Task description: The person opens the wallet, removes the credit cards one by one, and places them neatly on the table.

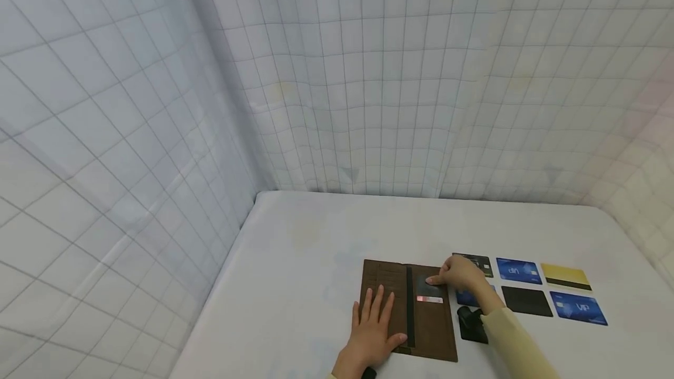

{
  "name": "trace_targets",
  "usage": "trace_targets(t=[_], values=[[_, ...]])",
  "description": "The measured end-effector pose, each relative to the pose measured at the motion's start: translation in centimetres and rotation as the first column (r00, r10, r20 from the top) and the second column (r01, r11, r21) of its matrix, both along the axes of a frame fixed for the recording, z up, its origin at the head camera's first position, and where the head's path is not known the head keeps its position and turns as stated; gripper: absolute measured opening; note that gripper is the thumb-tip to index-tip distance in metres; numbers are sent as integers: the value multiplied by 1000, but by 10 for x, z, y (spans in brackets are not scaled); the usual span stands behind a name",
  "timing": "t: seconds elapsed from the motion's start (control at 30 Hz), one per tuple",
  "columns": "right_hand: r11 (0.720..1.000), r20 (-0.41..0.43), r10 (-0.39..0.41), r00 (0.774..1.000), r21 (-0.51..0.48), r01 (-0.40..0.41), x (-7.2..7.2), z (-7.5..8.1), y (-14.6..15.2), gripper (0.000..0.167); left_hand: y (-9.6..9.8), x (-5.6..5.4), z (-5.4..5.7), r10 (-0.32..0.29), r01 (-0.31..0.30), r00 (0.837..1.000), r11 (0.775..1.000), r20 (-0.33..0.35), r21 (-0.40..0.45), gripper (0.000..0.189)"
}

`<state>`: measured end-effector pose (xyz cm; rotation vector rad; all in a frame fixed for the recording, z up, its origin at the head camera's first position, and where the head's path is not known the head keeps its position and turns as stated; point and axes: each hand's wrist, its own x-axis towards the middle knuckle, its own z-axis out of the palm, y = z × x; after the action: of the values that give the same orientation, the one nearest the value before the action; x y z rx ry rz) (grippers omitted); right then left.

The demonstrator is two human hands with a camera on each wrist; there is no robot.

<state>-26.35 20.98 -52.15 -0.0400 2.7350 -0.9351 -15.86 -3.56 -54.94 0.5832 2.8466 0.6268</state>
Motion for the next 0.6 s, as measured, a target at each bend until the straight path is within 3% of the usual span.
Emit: trace_targets(t=[0.1, 0.37, 0.43, 0.53, 0.6], values=[[1000, -20, -17, 1000, -13, 17, 0, -2, 1, 45, 1, -1, -1, -3, 3, 1000, 1000, -9, -5, 80], [999, -80, -44, 996, -27, 42, 1, -4, -2, 44, -3, -5, -15, -8, 9, 999, 999, -44, 33, 81], [998, -92, -55, 994, -27, 53, 1, -5, -2, 41, -3, -4, -17, 5, -2, 996, 999, -84, 35, 79], [997, -87, -60, 994, -46, 56, 1, -7, -1, 37, 0, 0, -28, 41, -51, 971, 998, -237, -36, 77], [997, -93, -53, 994, -63, 47, 0, -6, -1, 35, 3, 0, -36, 60, -109, 925, 988, -374, -111, 76]])
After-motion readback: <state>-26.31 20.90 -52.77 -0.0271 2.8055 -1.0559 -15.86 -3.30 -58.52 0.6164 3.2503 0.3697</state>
